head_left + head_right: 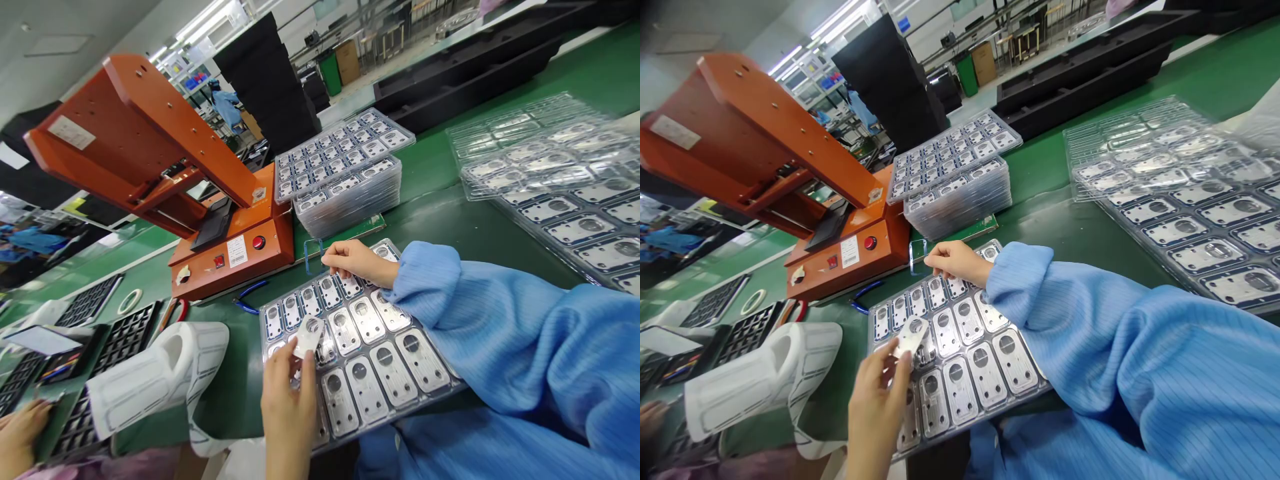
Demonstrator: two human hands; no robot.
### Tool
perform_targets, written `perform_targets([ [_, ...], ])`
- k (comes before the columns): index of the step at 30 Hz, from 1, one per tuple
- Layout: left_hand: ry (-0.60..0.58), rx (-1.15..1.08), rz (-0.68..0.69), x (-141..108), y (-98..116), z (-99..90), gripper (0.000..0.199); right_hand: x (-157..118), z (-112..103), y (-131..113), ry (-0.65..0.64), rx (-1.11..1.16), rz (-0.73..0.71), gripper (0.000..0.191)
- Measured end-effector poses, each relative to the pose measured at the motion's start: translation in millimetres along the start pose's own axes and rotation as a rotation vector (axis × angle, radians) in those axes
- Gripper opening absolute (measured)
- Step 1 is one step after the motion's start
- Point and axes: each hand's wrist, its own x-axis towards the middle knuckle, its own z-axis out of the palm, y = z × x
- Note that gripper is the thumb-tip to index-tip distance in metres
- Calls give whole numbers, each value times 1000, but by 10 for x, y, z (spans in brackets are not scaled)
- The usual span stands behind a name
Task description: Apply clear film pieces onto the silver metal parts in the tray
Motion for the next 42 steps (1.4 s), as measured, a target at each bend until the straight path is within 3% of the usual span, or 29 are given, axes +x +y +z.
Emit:
perform_targets([
  [5,-59,182,299,-256,-21,28,24,-20,24,-31,-10,-27,-3,15],
  [8,-51,207,313,-256,-47,-2,24,-25,25,-34,-10,-39,-6,14],
  [12,-62,213,304,-7,-205,-36,30,-24,11,-10,-19,-48,-16,14],
  [17,-200,252,352,403,-441,-47,29,-13,-6,28,-39,-53,-39,16],
  [21,-237,242,401,491,-486,-67,28,-13,-3,35,-34,-52,-42,15],
  [26,-177,238,448,337,-366,-115,27,-16,8,16,-33,-40,-18,16],
  [33,-205,148,629,66,42,8,23,7,1,20,-20,-7,24,16],
  [38,-194,162,563,-129,283,127,20,8,-6,40,-26,-5,9,16],
  [42,-192,170,556,-200,327,159,25,7,-4,46,-30,-8,11,15],
])
